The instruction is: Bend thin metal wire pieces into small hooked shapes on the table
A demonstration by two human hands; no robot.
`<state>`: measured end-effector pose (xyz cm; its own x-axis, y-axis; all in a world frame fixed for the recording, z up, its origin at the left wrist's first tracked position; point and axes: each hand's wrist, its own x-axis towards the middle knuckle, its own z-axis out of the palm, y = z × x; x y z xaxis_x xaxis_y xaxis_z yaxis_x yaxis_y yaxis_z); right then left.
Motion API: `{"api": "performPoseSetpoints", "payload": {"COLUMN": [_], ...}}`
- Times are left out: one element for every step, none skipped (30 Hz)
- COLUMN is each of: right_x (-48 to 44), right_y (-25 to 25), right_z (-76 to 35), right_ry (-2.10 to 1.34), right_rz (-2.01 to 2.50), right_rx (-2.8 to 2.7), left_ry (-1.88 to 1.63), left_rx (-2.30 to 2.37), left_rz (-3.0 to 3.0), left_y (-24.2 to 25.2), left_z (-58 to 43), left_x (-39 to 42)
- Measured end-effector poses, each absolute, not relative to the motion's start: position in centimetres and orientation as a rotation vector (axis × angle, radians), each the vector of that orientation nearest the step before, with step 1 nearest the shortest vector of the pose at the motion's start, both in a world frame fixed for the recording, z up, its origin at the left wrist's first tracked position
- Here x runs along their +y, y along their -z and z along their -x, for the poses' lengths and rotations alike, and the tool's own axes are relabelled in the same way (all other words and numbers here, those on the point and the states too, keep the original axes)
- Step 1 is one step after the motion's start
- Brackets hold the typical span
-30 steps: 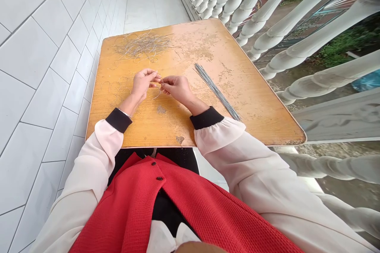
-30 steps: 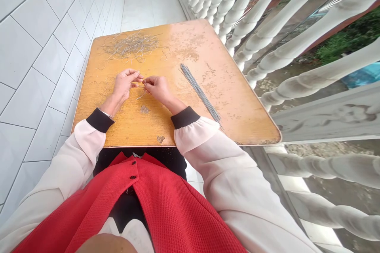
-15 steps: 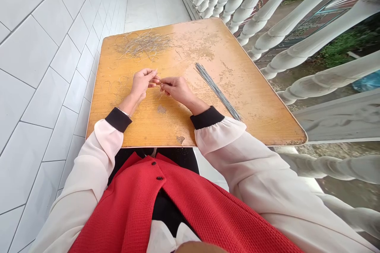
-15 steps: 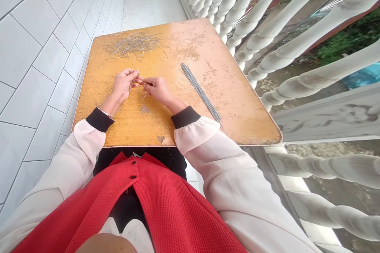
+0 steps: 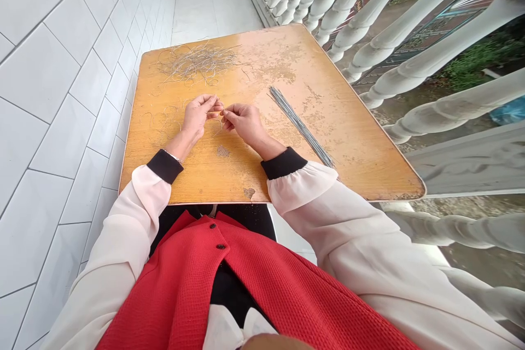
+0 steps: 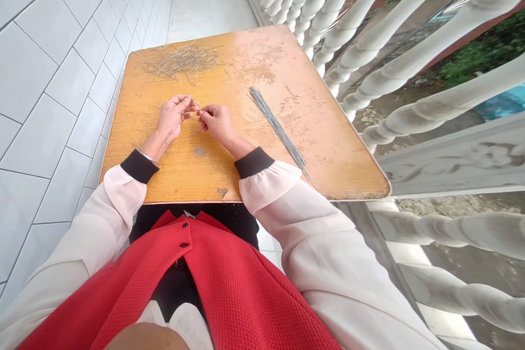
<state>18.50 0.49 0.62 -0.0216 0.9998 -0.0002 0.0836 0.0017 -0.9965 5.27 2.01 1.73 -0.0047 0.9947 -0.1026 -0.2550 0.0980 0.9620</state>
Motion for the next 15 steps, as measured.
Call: {"api": "performPoseSetpoints", "payload": {"right_x": [0.49,0.52,0.55,0.57,0.58,0.57,0.53,0.48,0.43,0.38,0.35,0.34,0.35,0.37,0.42], "right_y": [-0.58,-0.51,-0.40,-0.29,-0.17,-0.07,0.01,0.07,0.10,0.13,0.14,0.14,0.13,0.12,0.10], "right_z": [-18.45,-18.41,-18.38,-18.35,-18.32,-18.27,-18.21,-18.13,-18.03,-17.93,-17.84,-17.78,-17.75,-17.77,-17.85], "right_ry": [-1.180,-1.174,-1.167,-1.161,-1.157,-1.153,-1.148,-1.146,-1.143,-1.141,-1.137,-1.133,-1.128,-1.125,-1.124], "right_rz": [1.247,1.232,1.219,1.208,1.197,1.187,1.180,1.173,1.166,1.161,1.159,1.160,1.164,1.175,1.191], "right_rx": [-1.259,-1.233,-1.209,-1.192,-1.183,-1.178,-1.171,-1.162,-1.149,-1.133,-1.113,-1.097,-1.092,-1.097,-1.113], "left_ry": [-1.269,-1.279,-1.289,-1.298,-1.306,-1.314,-1.321,-1.327,-1.332,-1.336,-1.339,-1.340,-1.343,-1.346,-1.348], "left_rx": [1.068,1.060,1.053,1.048,1.044,1.040,1.036,1.033,1.031,1.030,1.029,1.030,1.032,1.035,1.039], "left_rz": [-0.928,-0.919,-0.909,-0.899,-0.888,-0.878,-0.867,-0.857,-0.847,-0.840,-0.834,-0.829,-0.825,-0.821,-0.817], "left_y": [-1.60,-1.45,-1.30,-1.16,-1.03,-0.92,-0.84,-0.80,-0.78,-0.79,-0.81,-0.83,-0.84,-0.84,-0.83], "left_z": [-5.26,-5.26,-5.25,-5.26,-5.29,-5.33,-5.39,-5.46,-5.55,-5.63,-5.72,-5.78,-5.83,-5.85,-5.85], "left_x": [2.08,2.15,2.22,2.28,2.33,2.36,2.36,2.35,2.33,2.29,2.26,2.23,2.21,2.21,2.22]}}
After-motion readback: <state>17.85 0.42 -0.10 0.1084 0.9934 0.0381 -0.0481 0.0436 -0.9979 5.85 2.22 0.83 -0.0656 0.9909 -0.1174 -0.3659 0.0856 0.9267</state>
